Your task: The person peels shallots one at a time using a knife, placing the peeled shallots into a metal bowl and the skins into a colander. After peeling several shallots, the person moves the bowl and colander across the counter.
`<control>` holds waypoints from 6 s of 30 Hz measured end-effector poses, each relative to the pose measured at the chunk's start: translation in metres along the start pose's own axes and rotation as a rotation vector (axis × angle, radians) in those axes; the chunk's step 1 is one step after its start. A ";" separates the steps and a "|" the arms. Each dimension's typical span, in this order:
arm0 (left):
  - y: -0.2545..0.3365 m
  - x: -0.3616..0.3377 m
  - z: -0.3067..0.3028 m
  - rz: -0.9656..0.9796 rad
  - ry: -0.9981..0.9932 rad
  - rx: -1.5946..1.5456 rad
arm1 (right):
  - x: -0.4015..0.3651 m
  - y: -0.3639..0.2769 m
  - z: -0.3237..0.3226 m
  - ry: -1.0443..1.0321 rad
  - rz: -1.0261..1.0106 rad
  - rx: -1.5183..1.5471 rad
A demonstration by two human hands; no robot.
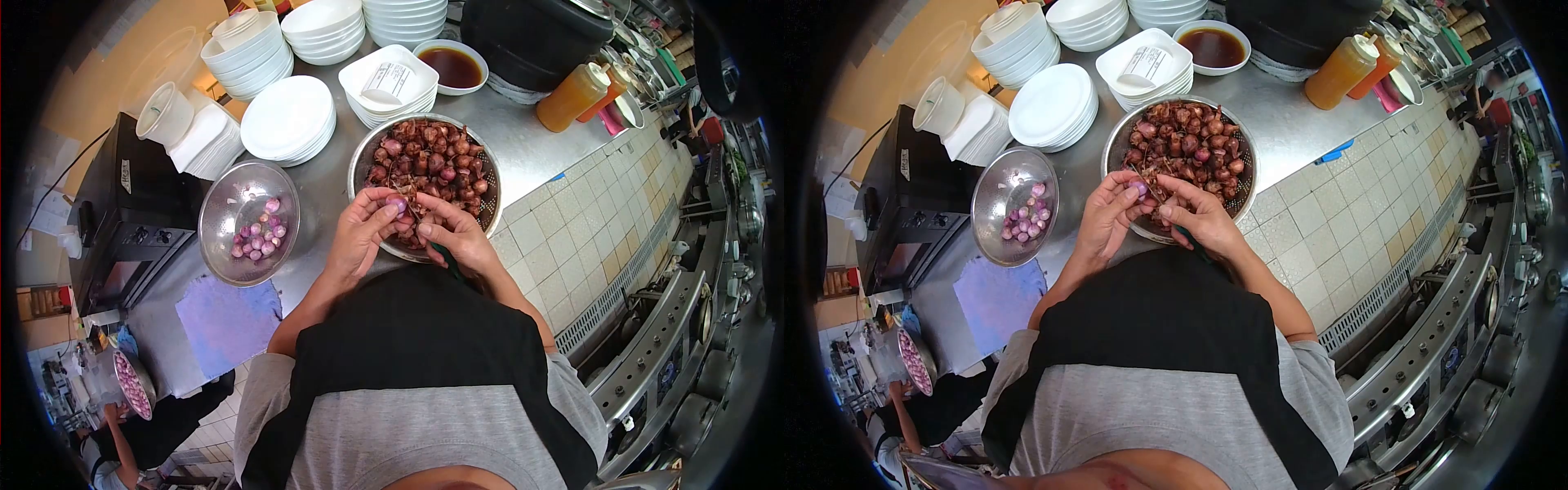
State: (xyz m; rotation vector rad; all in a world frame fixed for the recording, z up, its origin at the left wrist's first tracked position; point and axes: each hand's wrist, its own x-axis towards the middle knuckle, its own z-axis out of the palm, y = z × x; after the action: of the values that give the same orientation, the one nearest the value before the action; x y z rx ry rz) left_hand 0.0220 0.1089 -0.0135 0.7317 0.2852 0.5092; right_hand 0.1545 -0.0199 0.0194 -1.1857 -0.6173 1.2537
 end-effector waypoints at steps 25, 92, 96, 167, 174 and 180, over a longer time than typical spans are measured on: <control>0.016 -0.009 -0.011 0.017 0.026 0.305 | 0.000 -0.003 0.016 0.012 -0.081 -0.455; 0.020 -0.005 0.002 0.001 -0.045 0.097 | -0.002 -0.008 0.005 -0.055 -0.023 -0.120; 0.019 -0.006 0.004 0.078 -0.022 0.252 | -0.006 -0.012 0.011 -0.053 -0.051 -0.279; 0.018 -0.012 -0.008 -0.098 -0.051 -0.128 | 0.003 -0.006 -0.011 -0.003 0.036 0.156; 0.037 -0.021 -0.033 0.127 0.094 0.057 | 0.003 0.004 -0.009 0.000 0.011 -0.117; 0.082 -0.042 -0.079 0.703 0.704 1.166 | -0.003 -0.008 -0.004 -0.049 -0.019 -0.200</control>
State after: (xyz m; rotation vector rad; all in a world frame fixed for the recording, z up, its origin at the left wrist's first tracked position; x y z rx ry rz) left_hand -0.0743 0.1833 -0.0096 1.8010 1.0455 1.3057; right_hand 0.1605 -0.0237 0.0264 -1.3135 -0.8035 1.2294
